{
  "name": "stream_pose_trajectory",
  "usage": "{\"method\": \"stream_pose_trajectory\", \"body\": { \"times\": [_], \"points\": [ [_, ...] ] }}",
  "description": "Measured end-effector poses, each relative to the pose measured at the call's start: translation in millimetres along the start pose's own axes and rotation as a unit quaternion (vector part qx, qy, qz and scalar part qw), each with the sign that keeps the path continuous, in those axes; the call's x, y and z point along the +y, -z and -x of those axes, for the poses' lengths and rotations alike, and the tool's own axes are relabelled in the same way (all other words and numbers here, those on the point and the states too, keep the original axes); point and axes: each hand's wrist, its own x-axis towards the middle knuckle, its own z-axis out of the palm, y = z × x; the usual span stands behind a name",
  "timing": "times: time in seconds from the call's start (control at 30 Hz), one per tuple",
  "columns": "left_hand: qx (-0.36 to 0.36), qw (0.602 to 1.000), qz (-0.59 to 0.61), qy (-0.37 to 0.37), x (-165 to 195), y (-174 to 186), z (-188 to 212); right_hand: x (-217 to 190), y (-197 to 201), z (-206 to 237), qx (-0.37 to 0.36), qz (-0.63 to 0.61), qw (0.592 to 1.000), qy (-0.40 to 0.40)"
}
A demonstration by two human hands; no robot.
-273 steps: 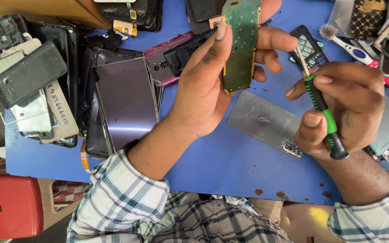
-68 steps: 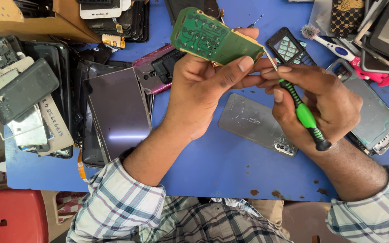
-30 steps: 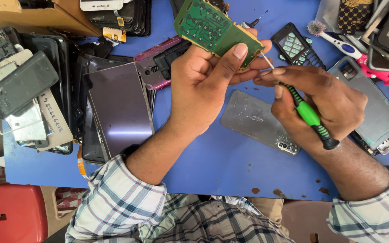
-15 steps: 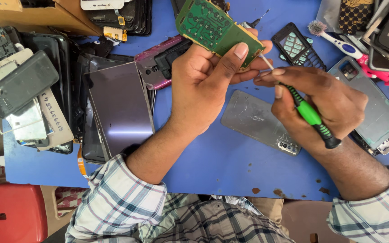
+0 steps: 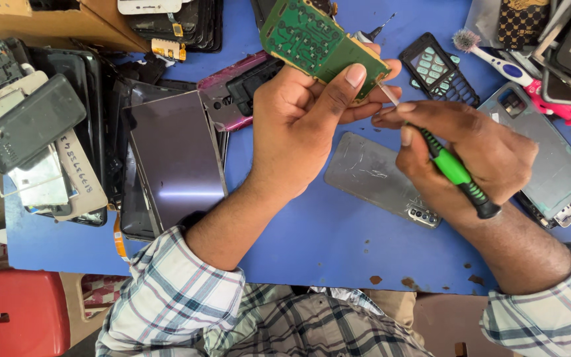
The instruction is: The person uses a screwdriver to unscrew and pry open the back housing of a mobile phone, separating the cover from the main board. They then hold the exposed green circuit board and brush debris off its surface with a small brush.
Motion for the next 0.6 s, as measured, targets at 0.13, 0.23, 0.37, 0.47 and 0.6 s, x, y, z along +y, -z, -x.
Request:
{"method": "stream_pose_trajectory", "body": {
  "times": [0.13,0.23,0.37,0.47,0.6],
  "points": [
    [0.016,1.0,-0.016,0.007,1.6,-1.8,1.4,3.3,1.5,-0.1,-0.007,-0.037,0.999,-0.011],
    [0.01,1.0,-0.008,-0.012,2.9,-3.7,1.5,4.0,-0.2,1.7,0.013,-0.023,1.0,0.001],
    [0.0,1.0,-0.008,-0.014,4.1,-2.9,2.9,4.8,0.6,4.3,-0.01,0.017,0.999,0.045],
    [-0.009,1.0,-0.005,-0.021,2.2,-0.8,3.1,6.6,-2.5,4.0,-0.008,0.03,0.998,0.051],
    [-0.012,0.999,0.024,-0.024,-1.6,0.7,1.7,7.1,-3.7,2.3,-0.01,0.037,0.998,0.05]
  ]
}}
